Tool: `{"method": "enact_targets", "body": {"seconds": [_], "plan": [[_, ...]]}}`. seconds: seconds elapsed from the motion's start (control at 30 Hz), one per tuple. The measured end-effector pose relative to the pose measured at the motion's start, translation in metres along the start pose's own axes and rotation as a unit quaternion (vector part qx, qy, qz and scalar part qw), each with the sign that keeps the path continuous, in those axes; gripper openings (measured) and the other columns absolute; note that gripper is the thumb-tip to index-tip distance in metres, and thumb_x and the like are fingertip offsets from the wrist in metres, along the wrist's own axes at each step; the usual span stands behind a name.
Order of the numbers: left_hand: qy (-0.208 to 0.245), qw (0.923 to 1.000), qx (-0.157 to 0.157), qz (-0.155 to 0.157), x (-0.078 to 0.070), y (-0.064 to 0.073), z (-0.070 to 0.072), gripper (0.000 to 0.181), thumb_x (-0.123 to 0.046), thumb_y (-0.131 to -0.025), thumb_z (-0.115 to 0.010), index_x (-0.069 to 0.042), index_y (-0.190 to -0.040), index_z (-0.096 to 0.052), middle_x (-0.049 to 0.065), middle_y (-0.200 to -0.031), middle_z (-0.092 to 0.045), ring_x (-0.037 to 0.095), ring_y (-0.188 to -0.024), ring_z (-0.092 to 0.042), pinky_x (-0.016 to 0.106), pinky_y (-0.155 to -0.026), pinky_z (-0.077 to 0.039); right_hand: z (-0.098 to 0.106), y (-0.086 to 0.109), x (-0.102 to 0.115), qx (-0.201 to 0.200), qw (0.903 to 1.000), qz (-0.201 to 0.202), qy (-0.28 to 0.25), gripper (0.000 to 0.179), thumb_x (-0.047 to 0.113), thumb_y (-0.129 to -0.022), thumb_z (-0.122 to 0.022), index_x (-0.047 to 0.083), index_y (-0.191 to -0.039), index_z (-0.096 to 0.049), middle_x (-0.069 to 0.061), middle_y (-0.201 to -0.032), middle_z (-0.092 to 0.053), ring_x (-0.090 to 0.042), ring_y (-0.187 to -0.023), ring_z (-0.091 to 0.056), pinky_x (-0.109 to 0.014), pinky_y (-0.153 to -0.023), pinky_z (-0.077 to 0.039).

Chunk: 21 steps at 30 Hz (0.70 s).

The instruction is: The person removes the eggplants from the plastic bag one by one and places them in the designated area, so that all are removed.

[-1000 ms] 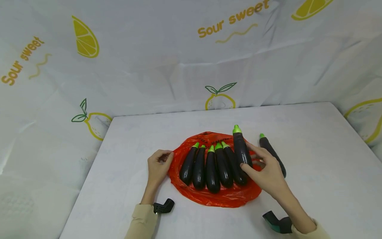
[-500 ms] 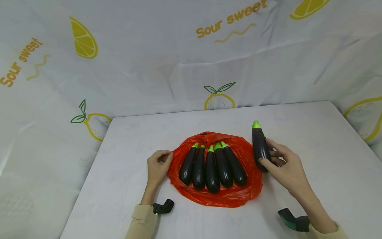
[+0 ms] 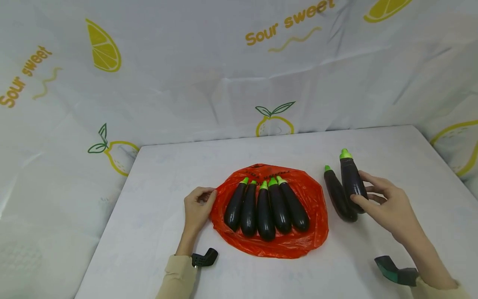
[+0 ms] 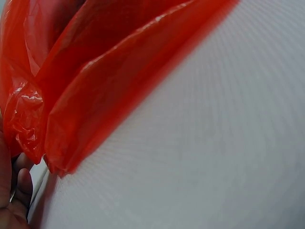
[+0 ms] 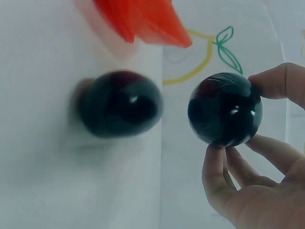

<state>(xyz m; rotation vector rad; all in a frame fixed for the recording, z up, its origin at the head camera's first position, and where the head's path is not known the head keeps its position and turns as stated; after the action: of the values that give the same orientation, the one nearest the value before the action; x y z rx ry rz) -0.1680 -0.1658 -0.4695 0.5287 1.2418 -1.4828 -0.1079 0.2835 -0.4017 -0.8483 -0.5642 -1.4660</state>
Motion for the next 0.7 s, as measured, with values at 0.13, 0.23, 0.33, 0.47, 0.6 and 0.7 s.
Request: {"method": "enact_targets", "body": {"seconds": [0.13, 0.23, 0.33, 0.47, 0.6, 0.7], "plan": [[0.009, 1.0, 0.004, -0.001, -0.015, 0.0, 0.003, 0.005, 0.005, -0.088, -0.072, 0.005, -0.092, -0.076, 0.019, -0.079, -0.071, 0.009, -0.071, -0.055, 0.014, -0.066, -0.047, 0.005, -0.002, -0.012, 0.007, 0.9999, -0.007, 0.007, 0.063, 0.009, -0.09, -0.075, -0.001, -0.147, -0.05, 0.015, -0.123, -0.052, 0.02, -0.091, -0.048, 0.004, -0.077, -0.043], [0.011, 0.9999, 0.003, -0.003, -0.019, 0.0, 0.005, 0.005, 0.005, -0.088, -0.072, 0.005, -0.091, -0.076, 0.019, -0.079, -0.071, 0.009, -0.07, -0.055, 0.014, -0.066, -0.047, 0.006, -0.003, -0.017, 0.015, 0.9998, -0.012, 0.011, 0.064, 0.009, -0.091, -0.074, -0.003, -0.148, -0.048, -0.006, -0.129, -0.058, 0.023, -0.09, -0.045, 0.004, -0.075, -0.042], [0.01, 0.9999, 0.001, -0.007, -0.018, 0.0, 0.005, 0.005, 0.005, -0.088, -0.072, 0.005, -0.091, -0.076, 0.019, -0.079, -0.071, 0.009, -0.07, -0.055, 0.014, -0.066, -0.047, 0.007, -0.003, -0.02, 0.024, 0.9994, -0.019, 0.018, 0.064, 0.008, -0.092, -0.072, -0.005, -0.149, -0.046, -0.035, -0.138, -0.05, 0.026, -0.09, -0.041, 0.005, -0.072, -0.041], [0.011, 0.9999, 0.0, -0.008, -0.017, 0.0, 0.004, 0.005, 0.005, -0.088, -0.072, 0.006, -0.091, -0.076, 0.019, -0.078, -0.07, 0.009, -0.07, -0.055, 0.014, -0.066, -0.047, 0.006, -0.004, -0.022, 0.033, 0.9986, -0.03, 0.03, 0.063, 0.007, -0.093, -0.07, -0.007, -0.149, -0.044, -0.041, -0.138, -0.047, -0.002, -0.098, -0.062, 0.004, -0.068, -0.041], [0.013, 0.9999, 0.001, -0.008, -0.016, 0.0, 0.004, 0.005, 0.006, -0.088, -0.072, 0.006, -0.091, -0.076, 0.02, -0.078, -0.07, 0.01, -0.07, -0.055, 0.014, -0.066, -0.047, 0.004, -0.005, -0.025, 0.047, 0.9969, -0.051, 0.038, 0.063, 0.007, -0.094, -0.067, -0.008, -0.15, -0.042, -0.044, -0.14, -0.043, -0.06, -0.111, -0.053, -0.001, -0.064, -0.043], [0.016, 0.9998, 0.0, -0.009, -0.015, 0.0, 0.003, 0.005, 0.006, -0.088, -0.072, 0.006, -0.091, -0.076, 0.02, -0.078, -0.07, 0.011, -0.07, -0.055, 0.013, -0.066, -0.046, 0.002, -0.006, -0.028, 0.055, 0.9956, -0.064, 0.041, 0.063, 0.007, -0.094, -0.066, -0.008, -0.15, -0.041, -0.045, -0.142, -0.04, -0.065, -0.115, -0.051, -0.005, -0.062, -0.045]]}}
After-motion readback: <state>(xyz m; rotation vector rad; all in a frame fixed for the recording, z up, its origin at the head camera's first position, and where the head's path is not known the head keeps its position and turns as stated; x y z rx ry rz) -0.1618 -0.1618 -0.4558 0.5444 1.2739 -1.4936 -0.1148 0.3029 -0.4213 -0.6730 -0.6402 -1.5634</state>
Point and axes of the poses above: each hand's wrist, its own y-axis away from the middle knuckle, its own z-axis out of the back of the hand, x = y × z, the point moved 4 cm from there along -y, towards the middle knuckle
